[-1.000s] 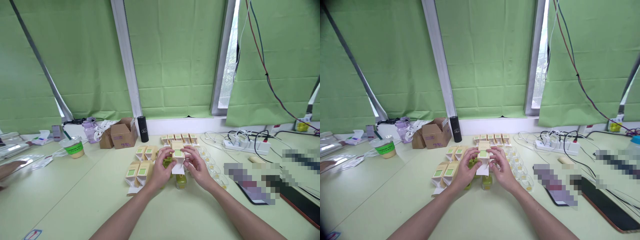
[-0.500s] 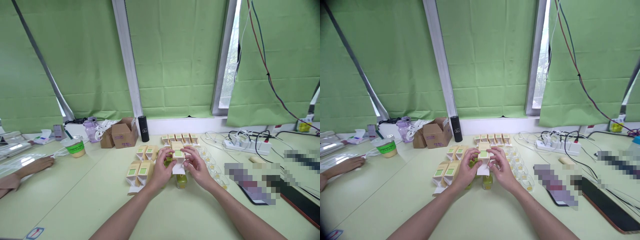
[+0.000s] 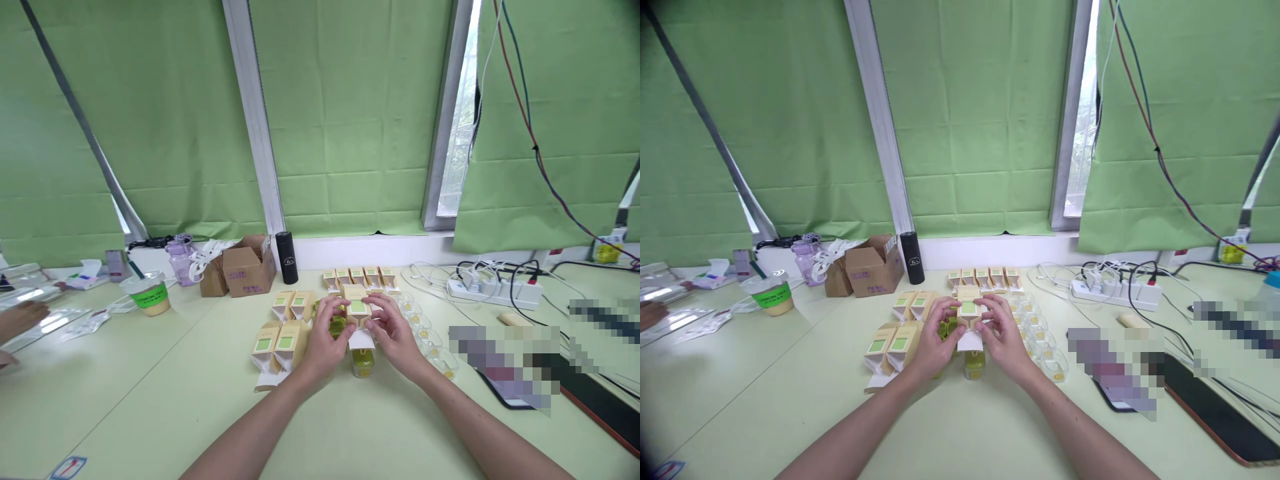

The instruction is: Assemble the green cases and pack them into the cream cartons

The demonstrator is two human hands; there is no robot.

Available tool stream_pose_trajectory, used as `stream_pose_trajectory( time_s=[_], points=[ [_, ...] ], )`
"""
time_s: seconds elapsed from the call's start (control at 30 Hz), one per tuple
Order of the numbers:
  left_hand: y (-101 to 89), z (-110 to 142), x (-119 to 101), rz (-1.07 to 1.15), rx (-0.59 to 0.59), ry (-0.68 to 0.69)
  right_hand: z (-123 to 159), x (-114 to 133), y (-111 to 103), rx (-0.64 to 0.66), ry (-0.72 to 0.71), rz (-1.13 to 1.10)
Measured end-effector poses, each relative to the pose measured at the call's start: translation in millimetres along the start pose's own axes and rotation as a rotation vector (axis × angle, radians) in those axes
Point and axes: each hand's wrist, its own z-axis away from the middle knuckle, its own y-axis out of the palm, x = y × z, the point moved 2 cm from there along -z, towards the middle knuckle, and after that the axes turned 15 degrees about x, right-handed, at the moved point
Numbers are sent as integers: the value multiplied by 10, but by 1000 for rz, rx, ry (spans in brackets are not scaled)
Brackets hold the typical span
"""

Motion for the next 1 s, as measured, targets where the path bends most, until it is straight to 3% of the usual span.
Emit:
stream_pose_trajectory(
  time_s=[0.2,0.43,1.0],
  points=[
    [-34,20,-39,17,111,115,-2,1,-21,-52,-8,35],
    [-18,44,-7,26,242,91,-1,-24,-38,-101,-16,46],
    [1,41,38,107,130,51,23,64,-6,-32,-27,-16]
  ],
)
